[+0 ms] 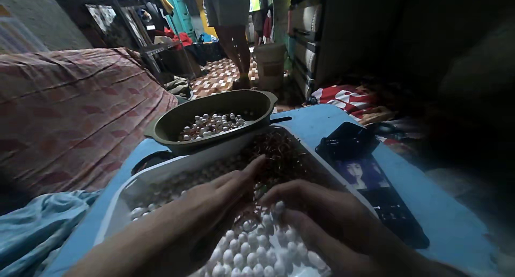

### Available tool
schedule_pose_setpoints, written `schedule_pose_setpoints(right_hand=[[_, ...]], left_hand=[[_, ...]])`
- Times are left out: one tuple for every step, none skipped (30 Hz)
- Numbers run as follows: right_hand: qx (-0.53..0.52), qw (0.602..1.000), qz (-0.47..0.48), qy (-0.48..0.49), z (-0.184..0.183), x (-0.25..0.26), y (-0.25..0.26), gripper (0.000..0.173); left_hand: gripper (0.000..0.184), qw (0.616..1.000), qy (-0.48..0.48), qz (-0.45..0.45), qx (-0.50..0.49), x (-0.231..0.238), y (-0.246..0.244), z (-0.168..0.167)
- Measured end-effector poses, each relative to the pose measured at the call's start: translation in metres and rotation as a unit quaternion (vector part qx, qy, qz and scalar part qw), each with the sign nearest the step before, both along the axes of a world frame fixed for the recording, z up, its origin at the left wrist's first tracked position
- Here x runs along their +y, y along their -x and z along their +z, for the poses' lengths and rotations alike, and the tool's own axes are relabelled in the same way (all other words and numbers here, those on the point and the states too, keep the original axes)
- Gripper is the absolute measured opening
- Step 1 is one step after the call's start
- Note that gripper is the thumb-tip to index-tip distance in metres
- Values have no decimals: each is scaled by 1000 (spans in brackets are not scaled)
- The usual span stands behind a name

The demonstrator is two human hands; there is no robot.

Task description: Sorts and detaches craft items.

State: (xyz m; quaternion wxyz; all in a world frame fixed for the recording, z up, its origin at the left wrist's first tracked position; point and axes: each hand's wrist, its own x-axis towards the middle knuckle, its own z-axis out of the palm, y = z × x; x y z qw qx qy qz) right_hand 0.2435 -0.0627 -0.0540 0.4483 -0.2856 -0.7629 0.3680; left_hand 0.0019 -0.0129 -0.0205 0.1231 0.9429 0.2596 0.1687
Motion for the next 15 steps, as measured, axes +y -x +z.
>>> schedule_pose_setpoints(right_hand=[[12,1000,-8,0,-1,0,1,27],[23,1000,-20,-1,-3,-1,3,26],[34,999,-33,-2,-4,-1,5,25],[43,998,-45,0,-5,-2,6,25],[50,997,-52,7,-5,-3,6,24],[56,997,-55,14,-5,-3,6,24],[60,997,-55,18,-5,-3,6,23],[62,996,-54,20,-4,-3,6,24],[63,996,-52,20,-4,-4,7,24],[65,997,-49,17,-4,-3,7,25],[68,997,-45,16,-3,-3,6,25],[70,997,-43,16,-2,-3,6,26],[72,996,-42,16,-2,-2,6,26],[75,996,-41,14,-1,-1,6,26],[80,996,-43,8,-1,0,6,26]], left_hand=[[49,1000,17,0,-24,1,1,1],[43,999,29,2,-46,2,2,2],[40,997,42,5,-59,3,3,5],[41,996,54,12,-70,2,4,7],[45,994,65,23,-81,1,7,7],[46,993,65,32,-98,2,9,5],[46,990,69,32,-118,3,10,4],[45,988,75,33,-131,4,10,5],[44,987,78,38,-135,3,11,7],[43,987,79,40,-134,3,11,8],[45,987,81,39,-133,3,12,9],[51,987,88,32,-133,3,13,9],[59,986,96,21,-133,3,13,9],[66,986,99,12,-133,4,13,8],[68,986,102,6,-133,4,12,9]])
